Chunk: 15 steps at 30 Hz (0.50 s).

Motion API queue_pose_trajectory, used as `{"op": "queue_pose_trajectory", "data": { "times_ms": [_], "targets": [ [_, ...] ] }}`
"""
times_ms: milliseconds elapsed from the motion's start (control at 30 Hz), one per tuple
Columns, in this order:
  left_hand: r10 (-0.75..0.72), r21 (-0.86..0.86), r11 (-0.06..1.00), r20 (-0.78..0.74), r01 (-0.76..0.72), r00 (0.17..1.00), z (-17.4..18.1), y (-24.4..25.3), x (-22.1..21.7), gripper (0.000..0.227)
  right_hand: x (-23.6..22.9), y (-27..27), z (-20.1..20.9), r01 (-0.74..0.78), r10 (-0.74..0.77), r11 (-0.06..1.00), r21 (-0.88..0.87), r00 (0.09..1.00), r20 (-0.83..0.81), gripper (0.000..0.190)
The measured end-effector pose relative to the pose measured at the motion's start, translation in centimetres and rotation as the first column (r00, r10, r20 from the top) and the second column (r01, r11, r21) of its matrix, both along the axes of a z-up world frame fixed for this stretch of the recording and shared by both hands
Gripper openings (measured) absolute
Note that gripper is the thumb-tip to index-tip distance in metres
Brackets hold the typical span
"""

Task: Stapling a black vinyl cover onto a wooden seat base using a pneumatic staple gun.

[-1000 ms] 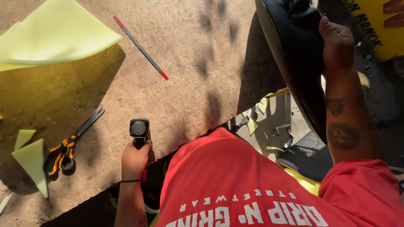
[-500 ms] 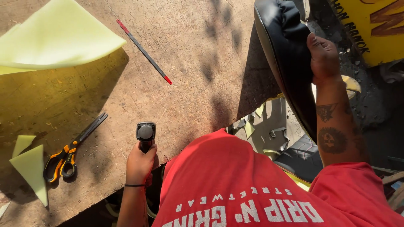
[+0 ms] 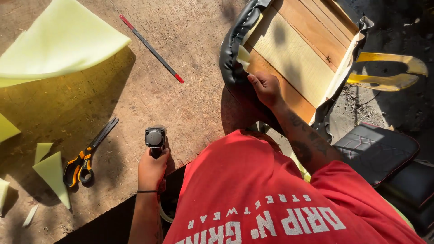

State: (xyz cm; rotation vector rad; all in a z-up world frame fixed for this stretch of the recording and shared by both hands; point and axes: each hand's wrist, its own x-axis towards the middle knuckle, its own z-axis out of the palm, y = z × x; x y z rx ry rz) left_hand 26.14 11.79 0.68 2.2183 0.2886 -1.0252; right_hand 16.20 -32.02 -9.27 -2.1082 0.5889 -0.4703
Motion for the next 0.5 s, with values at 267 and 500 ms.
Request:
{"op": "queue_pose_trajectory", "data": {
  "times_ms": [267, 500],
  "targets": [
    [-0.296, 0.101, 0.953, 0.089, 0.287, 0.951, 3.3, -4.7, -0.6, 0.044, 2.0, 2.1, -1.8, -0.167, 0.162, 0.967, -0.193, 0.986, -0.040, 0.046],
    [-0.609, 0.153, 0.792, 0.268, 0.592, 0.746, 4.7, -14.9, 2.1, 0.053, 2.1, 1.3, -3.0, -0.194, 0.192, 0.978, -0.074, 0.981, -0.026, 0.048]
  ]
}}
